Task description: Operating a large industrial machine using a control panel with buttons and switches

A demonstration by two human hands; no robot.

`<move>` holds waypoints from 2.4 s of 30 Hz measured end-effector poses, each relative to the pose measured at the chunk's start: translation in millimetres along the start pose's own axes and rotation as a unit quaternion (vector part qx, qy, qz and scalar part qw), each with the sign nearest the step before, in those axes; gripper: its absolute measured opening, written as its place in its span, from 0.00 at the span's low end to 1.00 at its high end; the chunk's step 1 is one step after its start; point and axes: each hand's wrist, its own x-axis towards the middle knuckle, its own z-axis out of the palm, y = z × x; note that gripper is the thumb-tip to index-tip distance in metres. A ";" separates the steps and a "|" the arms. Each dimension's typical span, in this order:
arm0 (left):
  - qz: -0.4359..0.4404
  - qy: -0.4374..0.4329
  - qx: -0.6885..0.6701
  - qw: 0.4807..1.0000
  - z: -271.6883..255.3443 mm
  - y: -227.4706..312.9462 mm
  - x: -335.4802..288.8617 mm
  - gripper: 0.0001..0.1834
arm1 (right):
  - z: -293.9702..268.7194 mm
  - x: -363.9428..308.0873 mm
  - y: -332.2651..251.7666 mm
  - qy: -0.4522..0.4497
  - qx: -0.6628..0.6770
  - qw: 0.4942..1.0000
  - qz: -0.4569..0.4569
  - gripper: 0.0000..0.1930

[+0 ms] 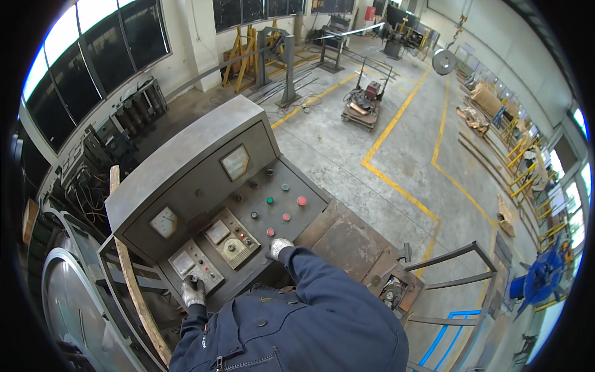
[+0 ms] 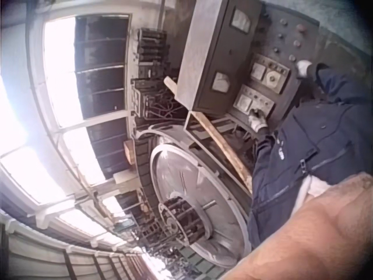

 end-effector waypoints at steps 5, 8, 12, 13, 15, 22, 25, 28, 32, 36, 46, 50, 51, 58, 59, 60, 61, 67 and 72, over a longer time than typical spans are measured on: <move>0.002 -0.005 0.006 1.000 -2.5 5.9 1.0 0.23 | 10.4 6.3 9.0 0.031 -0.001 0.999 -0.020 0.24; 0.002 -0.004 0.008 1.000 -4.7 7.9 -0.1 0.23 | 12.2 7.4 9.1 0.035 0.001 0.999 -0.020 0.24; 0.002 -0.001 0.003 1.000 -5.7 10.8 -1.0 0.22 | 7.8 4.7 6.3 0.019 0.003 1.000 -0.004 0.24; 0.002 -0.002 0.001 1.000 -4.9 10.6 -0.1 0.22 | 5.3 4.4 5.6 0.010 0.000 1.000 0.003 0.25; 0.002 -0.004 -0.001 1.000 -2.8 6.5 0.8 0.23 | 7.1 5.5 7.0 0.018 -0.001 1.000 0.002 0.24; 0.012 0.009 -0.005 1.000 6.4 1.5 6.3 0.21 | 16.3 8.3 11.3 0.070 0.012 0.997 0.012 0.23; 0.014 0.023 -0.027 0.999 8.0 -9.3 0.7 0.21 | 23.3 15.6 14.3 0.063 0.005 0.998 0.002 0.23; 0.027 0.016 -0.016 0.999 -7.5 9.1 -0.8 0.20 | 8.1 1.4 4.9 0.049 -0.013 0.999 -0.005 0.24; -0.019 -0.040 0.019 0.999 -9.0 16.0 5.5 0.23 | 9.8 2.6 13.4 0.053 -0.013 0.998 -0.039 0.24; -0.034 -0.045 0.008 0.998 -11.5 12.7 2.6 0.24 | 3.4 -2.3 -18.8 0.085 0.055 0.991 -0.087 0.22; 0.038 -0.081 -0.004 0.996 -37.5 38.4 14.1 0.36 | 0.9 10.1 -95.8 0.192 0.022 0.959 -0.208 0.26; 0.105 -0.043 0.051 0.992 -40.4 39.7 7.5 0.38 | 5.7 14.3 -115.3 0.177 0.017 0.963 -0.201 0.32; 0.107 -0.053 0.050 0.992 -39.7 40.2 6.3 0.37 | 6.7 15.7 -118.5 0.168 0.012 0.966 -0.197 0.31; 0.120 -0.108 0.076 0.984 -31.8 46.4 5.0 0.30 | 9.1 19.0 -123.9 0.170 -0.039 0.967 -0.186 0.25; 0.122 -0.106 0.074 0.984 -28.8 44.6 4.4 0.29 | 10.4 17.9 -123.3 0.172 -0.046 0.967 -0.185 0.25; 0.124 -0.103 0.072 0.984 -25.8 42.8 4.5 0.28 | 10.9 17.8 -124.3 0.170 -0.048 0.967 -0.183 0.25; 0.128 -0.101 0.070 0.984 -22.6 40.5 4.9 0.27 | 10.6 17.5 -125.5 0.168 -0.051 0.968 -0.180 0.25; 0.159 -0.070 0.049 0.983 -6.5 26.5 7.5 0.22 | 19.6 26.1 -119.1 0.185 -0.077 0.965 -0.170 0.25; 0.161 -0.060 0.046 0.984 -8.8 24.0 5.0 0.22 | 19.3 18.2 -127.8 0.178 -0.059 0.969 -0.163 0.25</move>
